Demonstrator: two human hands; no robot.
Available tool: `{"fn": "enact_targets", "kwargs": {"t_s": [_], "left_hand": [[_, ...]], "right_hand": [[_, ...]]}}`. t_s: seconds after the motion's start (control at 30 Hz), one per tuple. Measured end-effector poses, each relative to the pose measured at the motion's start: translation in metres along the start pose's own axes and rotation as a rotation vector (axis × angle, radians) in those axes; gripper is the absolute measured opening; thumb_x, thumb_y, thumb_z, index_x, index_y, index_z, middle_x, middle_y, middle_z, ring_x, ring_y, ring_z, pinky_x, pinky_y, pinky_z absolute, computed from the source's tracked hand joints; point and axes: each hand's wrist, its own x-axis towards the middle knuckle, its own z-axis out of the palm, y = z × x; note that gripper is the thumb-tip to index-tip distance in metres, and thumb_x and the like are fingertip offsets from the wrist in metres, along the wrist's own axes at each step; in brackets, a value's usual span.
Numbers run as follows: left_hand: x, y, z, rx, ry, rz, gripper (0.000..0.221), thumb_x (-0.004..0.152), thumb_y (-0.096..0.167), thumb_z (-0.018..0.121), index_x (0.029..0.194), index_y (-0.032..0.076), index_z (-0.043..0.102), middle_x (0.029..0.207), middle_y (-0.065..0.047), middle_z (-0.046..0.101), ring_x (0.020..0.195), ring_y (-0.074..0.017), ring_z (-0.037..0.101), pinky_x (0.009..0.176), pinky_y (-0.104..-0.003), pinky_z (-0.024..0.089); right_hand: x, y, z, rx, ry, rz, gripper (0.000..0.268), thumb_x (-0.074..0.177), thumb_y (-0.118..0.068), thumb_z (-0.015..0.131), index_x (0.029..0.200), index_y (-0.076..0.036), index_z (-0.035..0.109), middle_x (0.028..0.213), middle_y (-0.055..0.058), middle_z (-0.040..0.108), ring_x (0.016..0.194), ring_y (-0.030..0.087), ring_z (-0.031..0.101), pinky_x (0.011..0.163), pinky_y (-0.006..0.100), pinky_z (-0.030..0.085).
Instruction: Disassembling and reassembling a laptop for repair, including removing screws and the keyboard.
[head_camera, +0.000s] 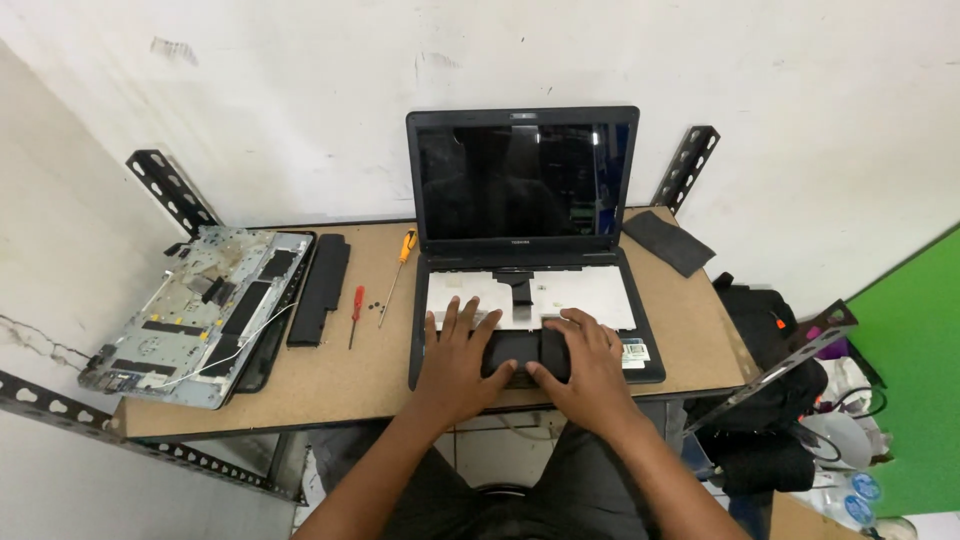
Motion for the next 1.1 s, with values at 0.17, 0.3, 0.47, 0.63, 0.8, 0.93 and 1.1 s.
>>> {"fn": "enact_targets", "kwargs": {"t_s": [0.17,0.3,0.47,0.63,0.8,0.93,1.1], "left_hand": [[0.004,-0.009,0.009,0.017,0.055,-0.008,0.055,0.087,0.043,0.055,0.133,0.013,0.047,0.137,-0.019,0.039,0.134,-0.0433,0.029,0.107,-0.066,0.013],[0.011,-0.008,0.02,0.064,0.137,0.015,0.053,0.087,0.038,0.056,0.131,0.01,0.048,0.133,-0.021,0.041,0.132,-0.0441,0.032,0.105,-0.067,0.017],[0.014,-0.002,0.019,0.144,0.135,-0.006,0.052,0.09,0.039,0.049,0.13,0.008,0.049,0.133,-0.023,0.043,0.131,-0.0444,0.034,0.104,-0.067,0.018],[0.014,-0.002,0.022,0.147,0.115,-0.018,0.053,0.091,0.041,0.045,0.13,0.007,0.05,0.135,-0.025,0.044,0.132,-0.0439,0.034,0.105,-0.066,0.018],[0.015,0.0,0.02,0.127,0.085,-0.044,0.056,0.091,0.04,0.046,0.133,0.004,0.046,0.137,-0.025,0.041,0.132,-0.044,0.033,0.106,-0.064,0.017],[0.014,-0.004,0.023,0.137,0.099,-0.03,0.056,0.091,0.04,0.047,0.134,0.004,0.044,0.138,-0.025,0.04,0.133,-0.0436,0.032,0.106,-0.065,0.016],[0.014,-0.008,0.023,0.087,0.131,-0.023,0.06,0.089,0.04,0.049,0.136,0.003,0.04,0.135,-0.025,0.042,0.13,-0.0446,0.035,0.105,-0.065,0.017]], "right_hand": [[0.012,0.04,0.001,0.043,0.137,-0.112,0.035,0.071,-0.026,0.077,0.099,-0.015,0.06,0.107,0.009,0.052,0.103,0.038,0.057,0.086,0.049,0.044],[0.037,0.052,-0.012,0.02,0.238,-0.094,0.029,0.073,-0.026,0.076,0.096,-0.014,0.064,0.107,0.01,0.055,0.104,0.036,0.058,0.089,0.046,0.046],[0.048,0.022,-0.019,-0.077,-0.016,-0.014,0.037,0.084,-0.032,0.065,0.112,-0.009,0.064,0.123,0.021,0.053,0.119,0.048,0.048,0.102,0.057,0.035],[0.042,-0.003,0.0,0.069,-0.023,-0.02,0.037,0.092,-0.009,0.042,0.125,0.002,0.055,0.139,0.029,0.04,0.124,0.048,0.042,0.1,0.056,0.038],[0.059,0.0,0.03,0.194,0.056,-0.018,0.042,0.081,0.002,0.052,0.121,-0.005,0.044,0.12,0.018,0.038,0.115,0.046,0.049,0.091,0.053,0.048],[0.072,-0.004,0.037,0.27,0.144,-0.08,0.043,0.078,0.006,0.057,0.118,-0.003,0.045,0.114,0.016,0.041,0.117,0.046,0.046,0.098,0.05,0.042],[0.081,0.018,0.009,0.332,0.32,0.032,0.036,0.077,0.003,0.061,0.111,-0.006,0.052,0.103,0.019,0.053,0.104,0.041,0.055,0.088,0.046,0.044]]}}
